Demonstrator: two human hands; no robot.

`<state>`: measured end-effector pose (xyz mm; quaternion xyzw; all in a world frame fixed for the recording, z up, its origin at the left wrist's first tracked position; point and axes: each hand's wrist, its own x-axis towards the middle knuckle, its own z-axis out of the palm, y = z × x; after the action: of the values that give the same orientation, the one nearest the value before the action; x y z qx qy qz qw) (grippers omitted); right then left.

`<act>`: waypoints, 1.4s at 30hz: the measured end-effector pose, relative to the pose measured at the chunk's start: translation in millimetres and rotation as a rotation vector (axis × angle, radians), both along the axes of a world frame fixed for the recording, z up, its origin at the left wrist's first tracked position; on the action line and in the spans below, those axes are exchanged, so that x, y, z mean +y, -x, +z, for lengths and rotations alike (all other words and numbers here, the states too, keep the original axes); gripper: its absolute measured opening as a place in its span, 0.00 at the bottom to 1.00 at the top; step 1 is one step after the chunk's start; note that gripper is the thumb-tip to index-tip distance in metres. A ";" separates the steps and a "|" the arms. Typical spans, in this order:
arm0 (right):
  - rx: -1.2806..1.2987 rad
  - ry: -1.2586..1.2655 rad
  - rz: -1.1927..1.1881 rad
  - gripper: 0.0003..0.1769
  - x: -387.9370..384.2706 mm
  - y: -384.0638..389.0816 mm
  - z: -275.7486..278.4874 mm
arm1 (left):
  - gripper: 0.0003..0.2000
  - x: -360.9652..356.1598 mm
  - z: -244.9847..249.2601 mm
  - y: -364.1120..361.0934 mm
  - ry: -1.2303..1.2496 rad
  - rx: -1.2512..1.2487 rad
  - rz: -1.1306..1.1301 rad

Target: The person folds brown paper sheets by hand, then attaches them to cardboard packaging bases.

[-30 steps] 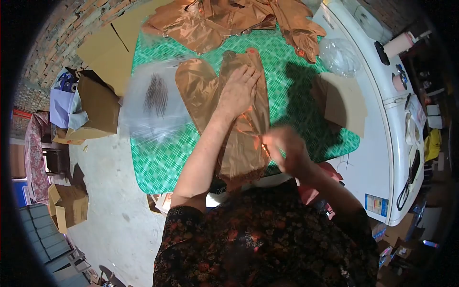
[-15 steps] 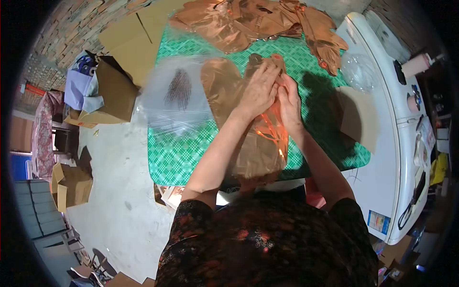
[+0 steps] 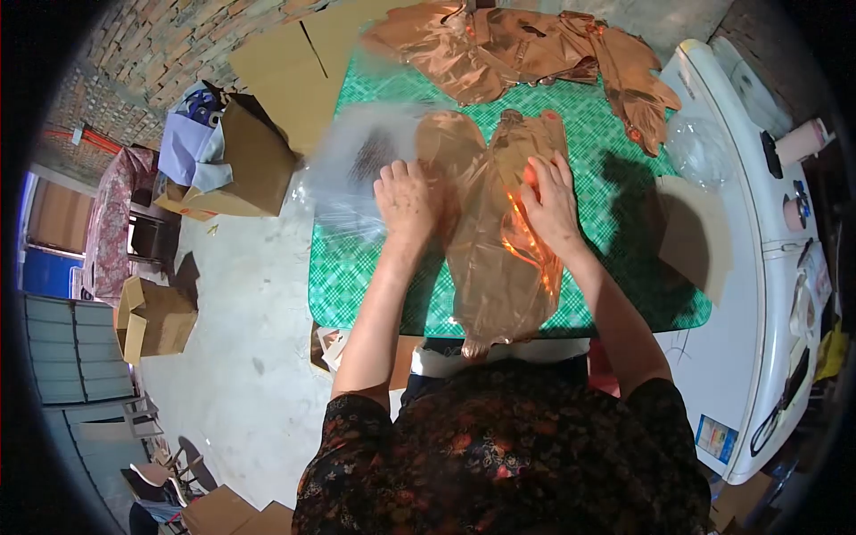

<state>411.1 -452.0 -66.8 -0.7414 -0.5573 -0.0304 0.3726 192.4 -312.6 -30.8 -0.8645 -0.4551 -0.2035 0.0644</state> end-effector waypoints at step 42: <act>0.021 -0.005 0.029 0.29 0.7 -1.1 -1.4 | 0.28 -81.4 -9.7 -30.8 0.618 -0.503 -0.645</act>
<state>412.2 -451.4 -68.2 -0.7325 -0.5640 -0.0188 0.3807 223.2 -394.1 -40.5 -0.8638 -0.2057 -0.2709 -0.3718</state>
